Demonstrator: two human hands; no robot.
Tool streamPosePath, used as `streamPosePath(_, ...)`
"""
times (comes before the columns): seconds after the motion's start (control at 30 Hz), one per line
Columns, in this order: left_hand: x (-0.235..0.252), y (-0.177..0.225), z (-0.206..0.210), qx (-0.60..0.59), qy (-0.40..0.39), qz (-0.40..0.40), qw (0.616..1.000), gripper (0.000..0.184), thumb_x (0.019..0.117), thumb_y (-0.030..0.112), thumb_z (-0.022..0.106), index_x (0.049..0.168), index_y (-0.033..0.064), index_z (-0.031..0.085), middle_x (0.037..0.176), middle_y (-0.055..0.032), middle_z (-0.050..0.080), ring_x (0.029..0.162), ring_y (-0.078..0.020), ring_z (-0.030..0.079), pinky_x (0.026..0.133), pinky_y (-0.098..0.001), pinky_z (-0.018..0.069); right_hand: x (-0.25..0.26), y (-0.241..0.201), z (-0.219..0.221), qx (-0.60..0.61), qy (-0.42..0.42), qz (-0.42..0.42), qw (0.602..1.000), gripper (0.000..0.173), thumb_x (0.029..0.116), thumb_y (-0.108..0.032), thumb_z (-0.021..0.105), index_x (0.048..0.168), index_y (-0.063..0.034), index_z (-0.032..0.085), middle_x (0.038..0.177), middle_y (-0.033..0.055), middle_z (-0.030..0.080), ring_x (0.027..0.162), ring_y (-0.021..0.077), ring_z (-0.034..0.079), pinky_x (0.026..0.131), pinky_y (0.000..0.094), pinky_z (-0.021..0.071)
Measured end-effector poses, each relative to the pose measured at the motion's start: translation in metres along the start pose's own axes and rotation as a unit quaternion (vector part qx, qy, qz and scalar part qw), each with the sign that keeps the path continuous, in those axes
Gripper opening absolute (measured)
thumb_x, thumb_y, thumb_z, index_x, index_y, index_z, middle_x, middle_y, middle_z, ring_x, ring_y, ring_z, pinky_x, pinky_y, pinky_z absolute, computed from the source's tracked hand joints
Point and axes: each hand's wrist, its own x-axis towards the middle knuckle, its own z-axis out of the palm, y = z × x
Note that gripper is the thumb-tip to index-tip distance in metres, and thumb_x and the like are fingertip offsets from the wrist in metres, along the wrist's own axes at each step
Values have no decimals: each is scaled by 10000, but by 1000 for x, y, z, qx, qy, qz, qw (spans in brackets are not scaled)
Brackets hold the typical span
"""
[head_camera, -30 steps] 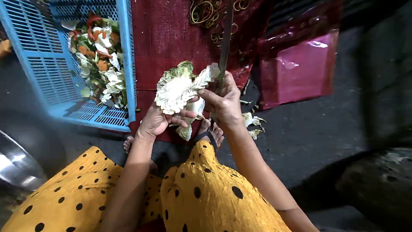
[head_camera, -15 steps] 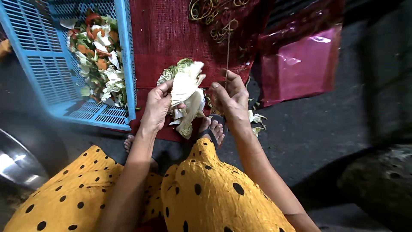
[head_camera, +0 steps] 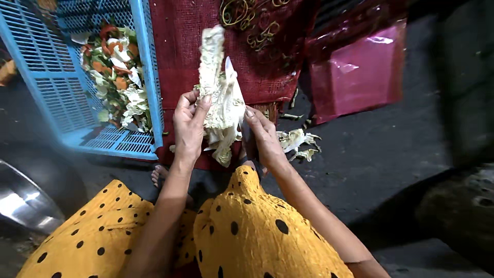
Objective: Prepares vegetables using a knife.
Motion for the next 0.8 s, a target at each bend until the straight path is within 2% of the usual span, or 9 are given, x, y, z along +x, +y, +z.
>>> streamPosePath(0.1, -1, 4, 2, -45, -11, -61, 997, 232, 1049, 107, 554, 1276, 60, 533, 1034, -57, 698, 898, -134, 710, 785, -328, 614, 0, 1, 0, -5, 15, 23, 1000, 480, 1101, -422, 354, 1450, -163, 558, 964, 48, 670, 653, 105, 586, 550, 290, 508)
streamPosePath(0.17, -2, 3, 3, -49, -23, -72, 996, 248, 1054, 113, 543, 1298, 70, 521, 1067, -61, 693, 908, -134, 708, 781, -324, 614, -1, 1, -3, -1, 28, 40, 999, 452, 1094, -370, 369, 1446, -167, 566, 1000, 46, 684, 663, 100, 592, 552, 288, 506)
streamPosePath(0.27, -2, 1, 7, -47, -36, -76, 995, 244, 1056, 110, 540, 1297, 76, 522, 1073, -55, 691, 912, -126, 705, 778, -311, 609, -1, 1, -10, -4, 43, 41, 998, 411, 1084, -303, 413, 1454, -189, 552, 895, 37, 658, 556, 92, 539, 468, 265, 464)
streamPosePath(0.3, -1, -1, 8, -45, -36, -77, 995, 251, 1054, 105, 545, 1301, 69, 523, 1077, -59, 691, 919, -130, 704, 785, -313, 608, -2, 2, -12, -4, 44, 35, 998, 410, 1072, -268, 435, 1458, -182, 546, 891, 38, 658, 554, 94, 535, 472, 267, 462)
streamPosePath(0.53, 15, 8, 17, -71, -29, -69, 995, 270, 1041, 71, 555, 1309, 46, 532, 1092, -79, 671, 927, -148, 690, 795, -328, 601, -6, 9, -26, 7, 81, 4, 997, 507, 989, -130, 534, 1495, -120, 491, 1157, 56, 682, 781, 117, 667, 660, 301, 582)
streamPosePath(0.6, 17, 17, 22, -81, -40, -69, 994, 290, 1046, 84, 551, 1335, 68, 530, 1121, -70, 673, 922, -135, 693, 776, -314, 603, -7, 7, -30, 10, 90, -19, 996, 542, 958, -117, 559, 1495, -115, 484, 1185, 57, 677, 827, 116, 681, 696, 300, 594)
streamPosePath(0.63, 17, 19, 25, -85, -44, -73, 993, 292, 1051, 100, 548, 1341, 90, 530, 1124, -54, 678, 915, -119, 698, 767, -301, 607, -8, 5, -33, 7, 94, -28, 995, 544, 964, -117, 571, 1500, -112, 480, 1212, 56, 676, 879, 114, 687, 745, 302, 597)
streamPosePath(0.7, 26, 6, 33, -120, -45, -83, 988, 299, 1046, 78, 542, 1344, 66, 520, 1112, -76, 673, 937, -151, 692, 793, -345, 605, -9, 3, -38, -7, 115, -43, 992, 555, 955, -121, 581, 1500, -95, 476, 1240, 56, 667, 942, 104, 685, 796, 299, 596)
streamPosePath(0.8, 48, -38, 41, -123, -50, -101, 986, 329, 1047, 92, 540, 1369, 41, 501, 1148, -109, 659, 989, -179, 679, 840, -386, 592, -8, 1, -44, -17, 143, -46, 989, 548, 955, -97, 570, 1494, -80, 475, 1266, 68, 658, 1004, 102, 678, 844, 293, 586)
